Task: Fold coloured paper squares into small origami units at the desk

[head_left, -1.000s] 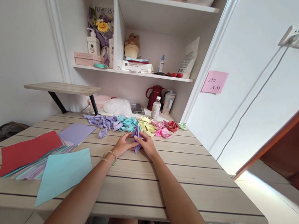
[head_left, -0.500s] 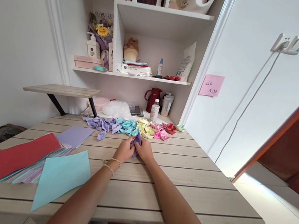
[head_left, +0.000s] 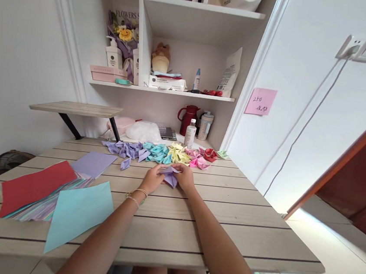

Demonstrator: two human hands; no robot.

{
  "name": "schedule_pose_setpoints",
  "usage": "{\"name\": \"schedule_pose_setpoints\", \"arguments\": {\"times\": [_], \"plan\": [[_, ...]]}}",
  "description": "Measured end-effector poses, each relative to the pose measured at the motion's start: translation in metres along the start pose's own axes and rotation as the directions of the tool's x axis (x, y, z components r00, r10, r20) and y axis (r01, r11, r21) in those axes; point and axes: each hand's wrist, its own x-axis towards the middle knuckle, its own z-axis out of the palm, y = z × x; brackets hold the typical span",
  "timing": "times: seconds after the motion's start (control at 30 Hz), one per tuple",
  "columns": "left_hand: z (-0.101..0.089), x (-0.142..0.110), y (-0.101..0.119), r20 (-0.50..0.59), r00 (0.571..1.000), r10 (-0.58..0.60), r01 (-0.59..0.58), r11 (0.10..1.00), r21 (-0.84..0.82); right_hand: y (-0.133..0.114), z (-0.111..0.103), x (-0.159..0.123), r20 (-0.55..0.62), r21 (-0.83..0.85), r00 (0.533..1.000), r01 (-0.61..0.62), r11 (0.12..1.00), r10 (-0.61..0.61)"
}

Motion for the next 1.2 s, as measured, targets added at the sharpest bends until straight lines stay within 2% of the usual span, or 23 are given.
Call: {"name": "schedule_pose_setpoints", "arguments": {"times": [0.07, 0.17, 0.27, 0.33, 0.43, 0.6, 0.8, 0.87, 0.97, 1.03, 1.13, 1.2], "plan": [[0.003, -0.001, -0.002, 0.044, 0.997, 0.07, -0.071, 0.997, 0.029, 0.0, 0.0, -0.001, -0.023, -0.082, 1.0, -0.008, 0.997, 0.006], [0.006, -0.003, -0.003, 0.102, 0.976, 0.191, -0.206, 0.965, 0.164, -0.004, 0.001, -0.004, -0.094, -0.219, 0.995, -0.056, 0.974, 0.036], [0.01, -0.006, -0.001, 0.174, 0.958, 0.228, -0.271, 0.917, 0.292, -0.01, 0.0, -0.008, -0.186, -0.33, 0.981, -0.115, 0.937, 0.055], [0.011, -0.007, 0.001, 0.169, 0.956, 0.24, -0.285, 0.894, 0.346, -0.014, -0.002, -0.009, -0.236, -0.374, 0.97, -0.142, 0.916, 0.054], [0.011, -0.007, 0.002, 0.104, 0.959, 0.265, -0.284, 0.884, 0.371, -0.019, -0.001, -0.009, -0.239, -0.385, 0.971, -0.11, 0.916, 0.016], [0.01, -0.009, 0.005, 0.045, 0.957, 0.288, -0.285, 0.891, 0.353, -0.023, 0.003, -0.011, -0.141, -0.366, 0.989, -0.002, 0.931, -0.053], [0.017, -0.016, 0.007, 0.166, 0.935, 0.314, -0.354, 0.868, 0.349, -0.019, -0.002, -0.012, -0.21, -0.306, 0.978, -0.062, 0.95, -0.003], [0.019, -0.016, 0.005, 0.168, 0.932, 0.323, -0.362, 0.866, 0.344, -0.016, -0.002, -0.011, -0.227, -0.293, 0.974, -0.065, 0.954, -0.004], [0.017, -0.012, 0.004, 0.084, 0.946, 0.312, -0.321, 0.874, 0.365, -0.01, 0.0, -0.007, -0.172, -0.299, 0.984, -0.001, 0.954, -0.053], [0.012, -0.009, 0.004, -0.009, 0.964, 0.267, -0.243, 0.89, 0.387, -0.006, 0.003, -0.003, -0.096, -0.25, 0.991, 0.071, 0.966, -0.098], [0.003, -0.002, 0.004, -0.143, 0.979, 0.144, -0.089, 0.94, 0.331, 0.0, 0.007, 0.0, -0.008, 0.002, 0.996, 0.084, 0.996, -0.084], [-0.002, 0.001, 0.003, -0.133, 0.991, 0.02, -0.002, 0.991, 0.135, 0.002, 0.007, 0.001, 0.065, 0.234, 0.998, -0.041, 0.971, 0.027]]}}
